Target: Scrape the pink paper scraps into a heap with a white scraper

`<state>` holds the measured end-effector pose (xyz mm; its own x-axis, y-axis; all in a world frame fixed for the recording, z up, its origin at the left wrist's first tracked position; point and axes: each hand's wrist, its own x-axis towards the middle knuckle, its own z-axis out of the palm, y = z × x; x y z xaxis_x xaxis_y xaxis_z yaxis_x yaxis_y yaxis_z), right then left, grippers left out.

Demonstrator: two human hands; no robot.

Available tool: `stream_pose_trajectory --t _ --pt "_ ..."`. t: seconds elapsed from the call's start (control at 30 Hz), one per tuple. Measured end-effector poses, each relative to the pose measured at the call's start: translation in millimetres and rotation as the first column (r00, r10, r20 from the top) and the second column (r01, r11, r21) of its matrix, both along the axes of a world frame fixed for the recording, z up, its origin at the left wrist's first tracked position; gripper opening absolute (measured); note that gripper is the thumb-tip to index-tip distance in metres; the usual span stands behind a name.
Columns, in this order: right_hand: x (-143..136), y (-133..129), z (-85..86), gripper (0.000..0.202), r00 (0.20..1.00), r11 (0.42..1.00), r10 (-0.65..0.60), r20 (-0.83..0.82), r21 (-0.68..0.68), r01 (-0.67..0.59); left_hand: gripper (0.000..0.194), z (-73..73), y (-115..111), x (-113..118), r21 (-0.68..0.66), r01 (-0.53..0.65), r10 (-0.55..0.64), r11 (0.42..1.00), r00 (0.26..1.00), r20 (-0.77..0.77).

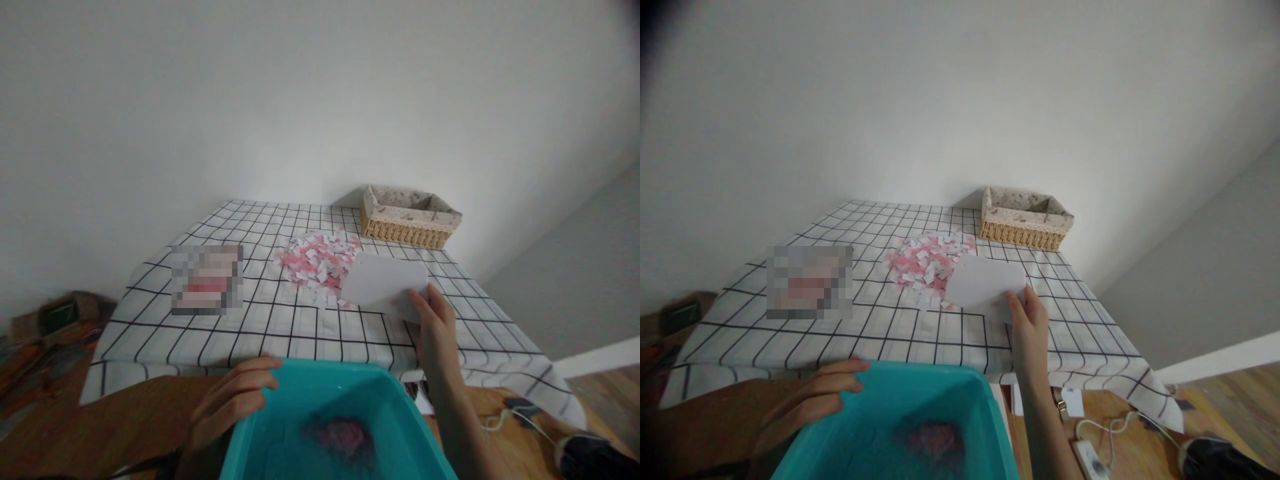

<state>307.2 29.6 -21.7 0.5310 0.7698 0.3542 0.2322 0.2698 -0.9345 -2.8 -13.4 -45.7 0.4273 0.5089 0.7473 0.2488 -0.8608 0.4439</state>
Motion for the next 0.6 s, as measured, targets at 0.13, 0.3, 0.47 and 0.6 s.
stream_pose_trajectory --t 0.13,0.3,0.47,0.6 --pt "-0.1 0.1 -0.6 0.022 0.999 1.0 -0.001 -0.032 -0.009 0.001 0.02 -20.8 -4.1 12.8 -0.055 -0.113 0.12 0.992 0.979 0.164" --pt "-2.0 2.0 1.5 0.022 0.997 1.0 0.001 -0.076 -0.01 -0.002 0.017 -29.6 -7.3 16.4 -0.068 -0.137 0.148 0.988 0.97 0.193" --pt "-11.4 -12.6 10.8 0.017 0.972 0.999 -0.016 -0.235 0.033 0.024 0.022 -23.8 -6.6 15.4 -0.081 -0.132 0.144 0.988 0.974 0.173" --pt "-25.3 -46.1 11.4 0.012 0.931 0.995 -0.06 -0.361 0.056 0.086 0.025 -22.0 2.5 12.2 -0.101 -0.064 0.086 0.993 0.97 0.228"
